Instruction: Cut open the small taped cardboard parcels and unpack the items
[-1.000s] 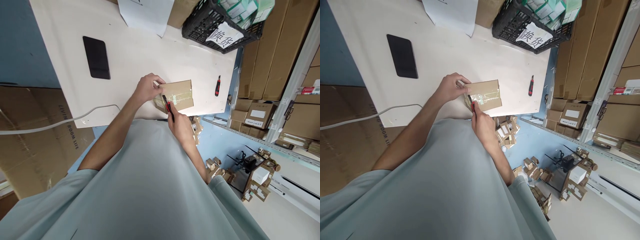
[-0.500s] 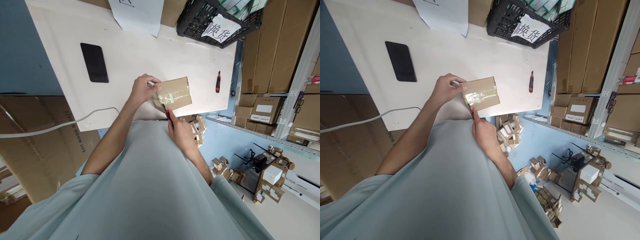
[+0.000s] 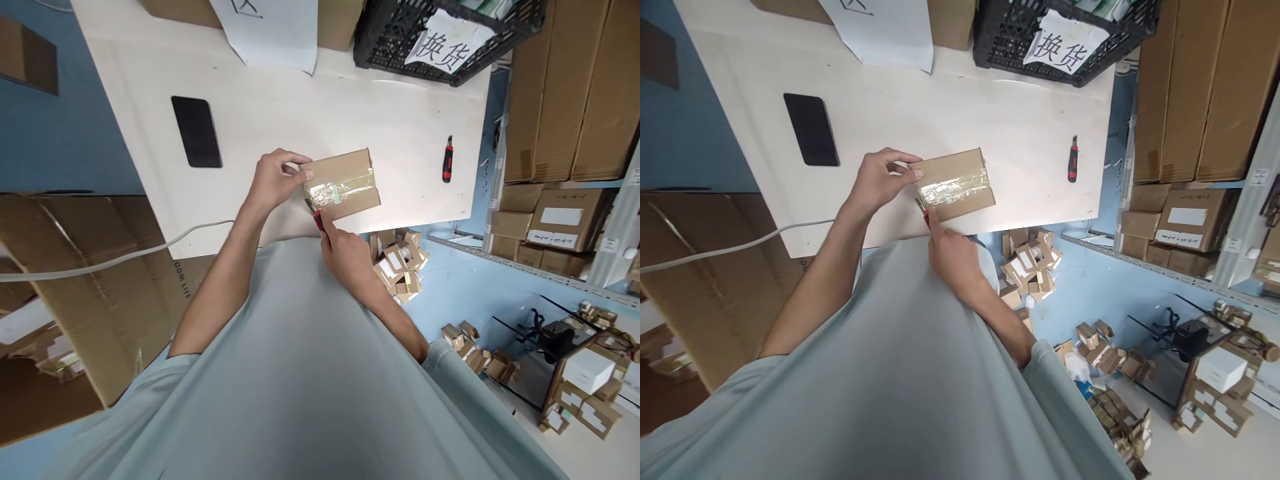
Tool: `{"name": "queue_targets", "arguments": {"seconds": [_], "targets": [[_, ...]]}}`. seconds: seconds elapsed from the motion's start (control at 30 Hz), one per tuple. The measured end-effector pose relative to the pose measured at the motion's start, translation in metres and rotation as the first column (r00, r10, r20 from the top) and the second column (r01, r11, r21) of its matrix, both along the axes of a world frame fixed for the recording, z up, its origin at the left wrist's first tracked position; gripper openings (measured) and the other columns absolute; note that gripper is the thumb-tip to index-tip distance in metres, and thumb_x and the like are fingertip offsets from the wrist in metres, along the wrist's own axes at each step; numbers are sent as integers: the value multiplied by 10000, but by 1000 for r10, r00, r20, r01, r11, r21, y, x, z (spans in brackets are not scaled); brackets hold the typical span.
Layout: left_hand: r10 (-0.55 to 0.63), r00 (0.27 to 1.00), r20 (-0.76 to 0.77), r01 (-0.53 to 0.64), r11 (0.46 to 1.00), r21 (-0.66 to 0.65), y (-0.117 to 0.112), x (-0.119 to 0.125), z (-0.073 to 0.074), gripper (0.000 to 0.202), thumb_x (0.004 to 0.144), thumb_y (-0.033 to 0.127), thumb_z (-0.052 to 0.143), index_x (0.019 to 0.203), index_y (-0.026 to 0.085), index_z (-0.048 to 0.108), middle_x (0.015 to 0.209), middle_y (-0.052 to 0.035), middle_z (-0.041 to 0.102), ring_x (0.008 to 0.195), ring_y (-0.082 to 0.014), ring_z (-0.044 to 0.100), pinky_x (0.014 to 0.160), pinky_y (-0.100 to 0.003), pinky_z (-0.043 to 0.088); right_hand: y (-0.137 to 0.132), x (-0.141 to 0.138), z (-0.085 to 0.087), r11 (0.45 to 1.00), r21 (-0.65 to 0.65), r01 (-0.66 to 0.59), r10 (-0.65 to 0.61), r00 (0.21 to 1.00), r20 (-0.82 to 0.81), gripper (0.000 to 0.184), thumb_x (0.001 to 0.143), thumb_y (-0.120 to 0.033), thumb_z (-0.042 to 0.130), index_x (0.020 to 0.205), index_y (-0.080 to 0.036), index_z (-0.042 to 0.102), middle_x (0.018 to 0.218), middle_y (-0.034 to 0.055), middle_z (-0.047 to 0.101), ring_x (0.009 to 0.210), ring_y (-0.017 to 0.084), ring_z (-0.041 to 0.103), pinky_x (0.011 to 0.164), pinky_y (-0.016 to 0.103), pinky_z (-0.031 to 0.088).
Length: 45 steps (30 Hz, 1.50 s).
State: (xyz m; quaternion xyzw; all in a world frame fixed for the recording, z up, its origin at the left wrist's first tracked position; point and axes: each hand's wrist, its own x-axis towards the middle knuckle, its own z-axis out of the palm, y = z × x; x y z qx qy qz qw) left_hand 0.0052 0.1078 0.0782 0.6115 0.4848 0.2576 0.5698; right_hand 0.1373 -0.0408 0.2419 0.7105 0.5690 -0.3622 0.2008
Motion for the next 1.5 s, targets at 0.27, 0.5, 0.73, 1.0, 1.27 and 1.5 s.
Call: {"name": "queue_targets", "arguments": {"seconds": [0.27, 0.5, 0.73, 1.0, 1.27, 1.5], "targets": [[53, 997, -53, -55, 998, -34, -4, 2, 4, 307, 849, 335, 914, 1137, 255, 843, 1216, -70, 814, 970, -228, 761, 1005, -463, 683, 3, 22, -8, 999, 43, -25, 27, 998, -52, 681, 1215, -247, 273, 1891, -206, 201, 1258, 157, 850, 1106, 309, 796, 994, 404, 605], [94, 991, -99, -98, 995, -33, -12, 2, 9, 299, 844, 364, 936, 1106, 250, 851, 1207, -74, 830, 972, -239, 770, 962, -445, 687, 5, 26, -21, 997, 24, -79, 81, 989, -123, 723, 1214, -294, 355, 1892, -162, 141, 1230, 190, 849, 1122, 330, 812, 1005, 436, 626], [150, 977, -154, -155, 988, -23, -26, 3, 13, 315, 835, 406, 957, 1078, 228, 863, 1201, -87, 846, 952, -233, 776, 924, -414, 685, -12, 39, -22, 983, -14, -181, 174, 962, -213, 763, 1145, -145, 399, 1880, -122, 195, 1165, 193, 865, 1091, 320, 831, 955, 408, 640], [147, 965, -216, -144, 989, 33, -22, 1, 18, 330, 892, 449, 919, 1157, 270, 842, 1226, -82, 845, 1071, -269, 782, 1008, -452, 686, -20, 77, -5, 975, 58, -213, 220, 930, -293, 690, 1200, -228, 384, 1877, -188, 257, 1160, 133, 876, 1023, 286, 813, 889, 333, 594], [87, 919, -384, 100, 892, 440, -46, 79, 48, 455, 1146, 631, 534, 1277, 259, 761, 1524, -64, 736, 1593, -334, 564, 1384, -633, 440, -33, 167, -22, 924, 335, 183, -147, 981, -129, 674, 1220, -399, 349, 1868, -222, 290, 1079, 85, 873, 868, 297, 790, 851, 371, 607], [-17, 922, -387, 210, 861, 463, -68, 126, 25, 359, 1197, 509, 449, 1261, 283, 721, 1493, -99, 738, 1715, -348, 444, 1463, -692, 227, -24, 180, -27, 912, 348, 216, -190, 976, -106, 696, 1211, -438, 397, 1876, -271, 278, 1124, 81, 874, 946, 316, 808, 903, 425, 632]]}}
